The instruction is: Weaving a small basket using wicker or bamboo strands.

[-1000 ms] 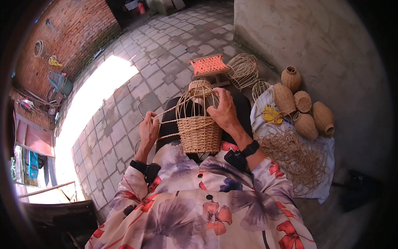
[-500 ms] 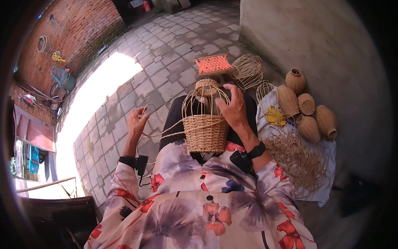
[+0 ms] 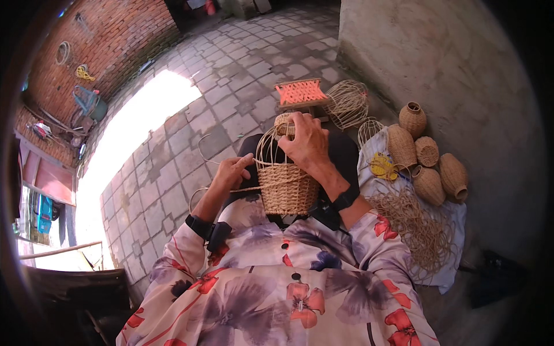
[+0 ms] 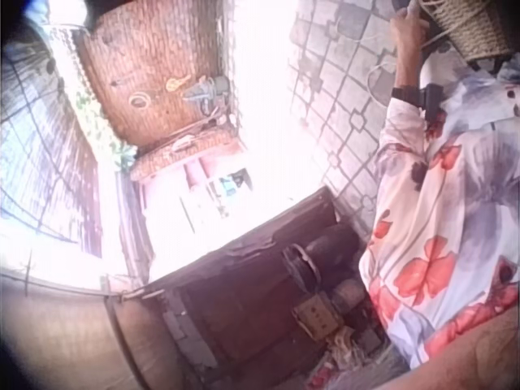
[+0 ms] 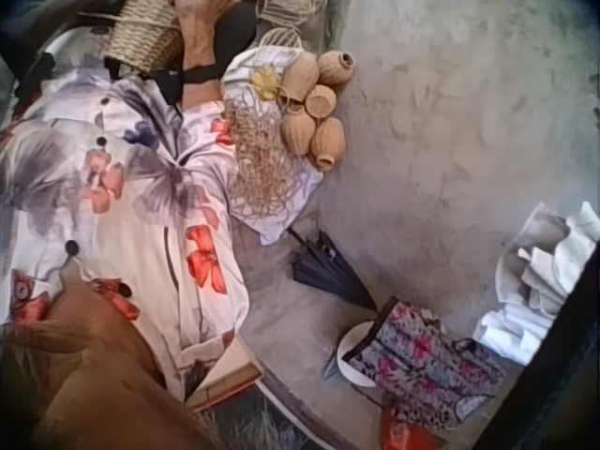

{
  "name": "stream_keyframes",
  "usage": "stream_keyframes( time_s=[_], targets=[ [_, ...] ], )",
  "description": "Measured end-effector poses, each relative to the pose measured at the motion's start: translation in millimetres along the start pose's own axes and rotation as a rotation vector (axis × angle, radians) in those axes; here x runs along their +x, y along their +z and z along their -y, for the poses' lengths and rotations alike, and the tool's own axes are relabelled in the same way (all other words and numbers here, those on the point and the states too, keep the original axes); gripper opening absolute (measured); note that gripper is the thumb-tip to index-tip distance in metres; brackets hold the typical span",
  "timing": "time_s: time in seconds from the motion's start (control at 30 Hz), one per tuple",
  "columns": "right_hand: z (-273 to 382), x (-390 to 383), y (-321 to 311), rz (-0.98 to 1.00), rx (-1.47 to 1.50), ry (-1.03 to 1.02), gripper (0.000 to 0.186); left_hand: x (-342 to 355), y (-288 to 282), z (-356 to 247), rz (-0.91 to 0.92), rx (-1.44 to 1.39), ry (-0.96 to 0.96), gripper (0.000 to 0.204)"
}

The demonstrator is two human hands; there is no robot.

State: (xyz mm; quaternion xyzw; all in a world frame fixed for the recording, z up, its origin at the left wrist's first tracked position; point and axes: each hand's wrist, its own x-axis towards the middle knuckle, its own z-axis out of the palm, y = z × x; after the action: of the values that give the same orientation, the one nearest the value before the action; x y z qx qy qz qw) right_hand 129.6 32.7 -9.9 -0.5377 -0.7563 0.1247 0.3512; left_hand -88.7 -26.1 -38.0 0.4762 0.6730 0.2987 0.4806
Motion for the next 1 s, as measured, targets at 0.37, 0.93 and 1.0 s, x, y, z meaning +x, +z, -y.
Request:
stream_keyframes(
  time_s=[0.37,0.93,1.0],
  targets=[
    [-24.8,-30.2,-12.8,-0.185,0.274,-0.164,0.036,-1.5,22.0,-21.8,-0.107,-0.269,0.248,0.034],
    [-27.1,-29.0,-9.4,-0.180,0.348,-0.127,0.036,-2.3,46.6,-39.3,-0.297,0.343,0.536,0.047],
    [-23.8,-29.6,-9.4,-0.182,0.326,-0.086,0.036,4.8,40.5,-21.1,-0.230,0.034,0.465,0.045]
  ],
)
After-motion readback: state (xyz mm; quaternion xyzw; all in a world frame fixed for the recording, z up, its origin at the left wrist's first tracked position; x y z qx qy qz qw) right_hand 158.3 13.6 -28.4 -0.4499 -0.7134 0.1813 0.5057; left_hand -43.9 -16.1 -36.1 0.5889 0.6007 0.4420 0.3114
